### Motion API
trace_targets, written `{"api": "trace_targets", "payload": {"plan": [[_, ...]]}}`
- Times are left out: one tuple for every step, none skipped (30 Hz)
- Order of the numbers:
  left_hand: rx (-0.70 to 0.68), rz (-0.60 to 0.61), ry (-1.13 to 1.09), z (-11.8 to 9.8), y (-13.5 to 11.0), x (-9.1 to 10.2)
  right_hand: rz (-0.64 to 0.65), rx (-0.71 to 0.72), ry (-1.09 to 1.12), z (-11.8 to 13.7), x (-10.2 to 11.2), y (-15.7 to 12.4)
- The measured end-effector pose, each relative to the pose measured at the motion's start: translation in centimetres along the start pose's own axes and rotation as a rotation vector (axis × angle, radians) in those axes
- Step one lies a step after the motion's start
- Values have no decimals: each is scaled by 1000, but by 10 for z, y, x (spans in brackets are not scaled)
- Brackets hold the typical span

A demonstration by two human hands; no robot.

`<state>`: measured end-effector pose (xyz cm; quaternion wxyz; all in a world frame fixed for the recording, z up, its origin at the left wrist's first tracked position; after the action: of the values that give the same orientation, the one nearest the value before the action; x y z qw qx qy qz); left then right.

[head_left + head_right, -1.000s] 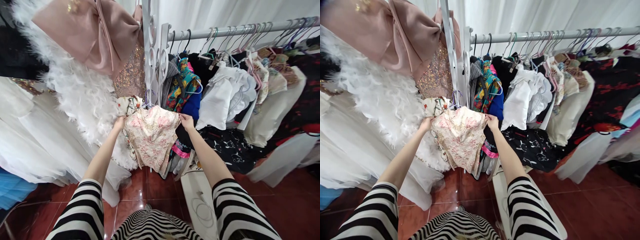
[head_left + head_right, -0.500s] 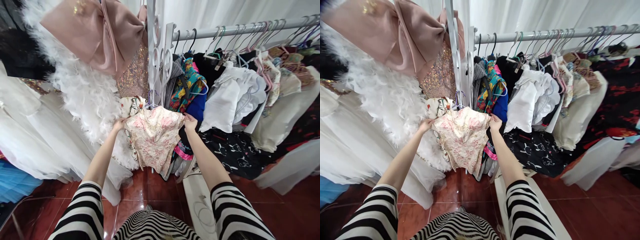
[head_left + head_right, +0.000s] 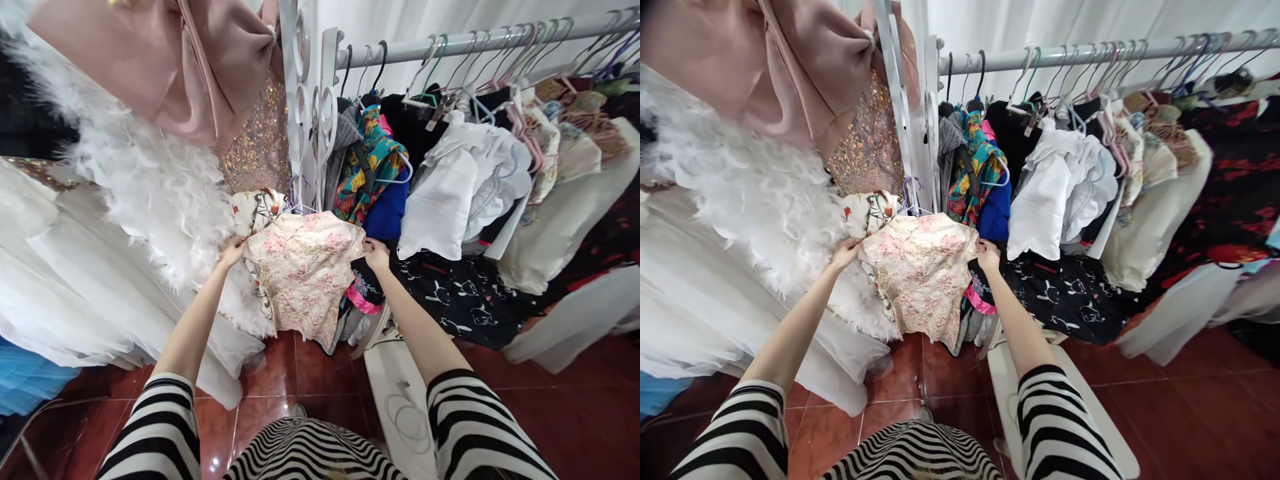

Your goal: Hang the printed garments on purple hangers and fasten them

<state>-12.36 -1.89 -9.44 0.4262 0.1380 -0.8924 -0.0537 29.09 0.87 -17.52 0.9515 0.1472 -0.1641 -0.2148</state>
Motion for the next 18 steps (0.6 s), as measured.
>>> {"api": "trace_targets", "payload": {"plan": [[-1,5,2,0,0,-1,-5,19,-70,7,-1,-3],[-2,12,3,0,-1,-2,-14,51,-150,16,-2,-6],[-5,21,3,0,-1,-3,-18,108,-241,26,-4,-10],[-9,29,0,1,-2,-4,-7,194,-314,38,-7,-12],[-10,27,-5,2,-2,-4,18,289,-366,49,-13,-14],[-10,19,-10,3,-3,-5,54,380,-402,60,-19,-15],[-10,7,-16,5,-4,-6,92,454,-431,70,-26,-15],[-5,-7,-28,6,-5,-7,127,505,-457,79,-33,-13],[3,-22,-47,8,-6,-8,157,532,-477,86,-40,-10],[12,-35,-68,9,-8,-10,183,536,-495,90,-47,-5],[23,-44,-89,10,-9,-11,208,523,-510,93,-52,0],[36,-51,-106,12,-11,-13,231,500,-524,95,-56,5],[49,-60,-118,13,-13,-15,252,473,-536,96,-58,10],[57,-68,-127,14,-15,-17,273,445,-546,95,-60,15],[60,-75,-139,16,-17,-19,291,420,-554,95,-60,20],[63,-85,-153,18,-18,-20,306,400,-558,94,-59,24],[63,-101,-166,20,-20,-21,318,386,-560,93,-58,28],[62,-119,-171,22,-22,-22,328,378,-560,92,-56,31]]}}
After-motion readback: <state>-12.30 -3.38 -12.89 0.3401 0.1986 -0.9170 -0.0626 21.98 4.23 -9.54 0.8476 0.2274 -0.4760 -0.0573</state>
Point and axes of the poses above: each hand's wrist, its own y-axis towards the middle knuckle, its own x-axis out of the back of the hand, z = x × y, the point moved 1 cm from there along y, towards the middle knuckle, and after that the axes turned 8 degrees about y, right-handed, at the moved point
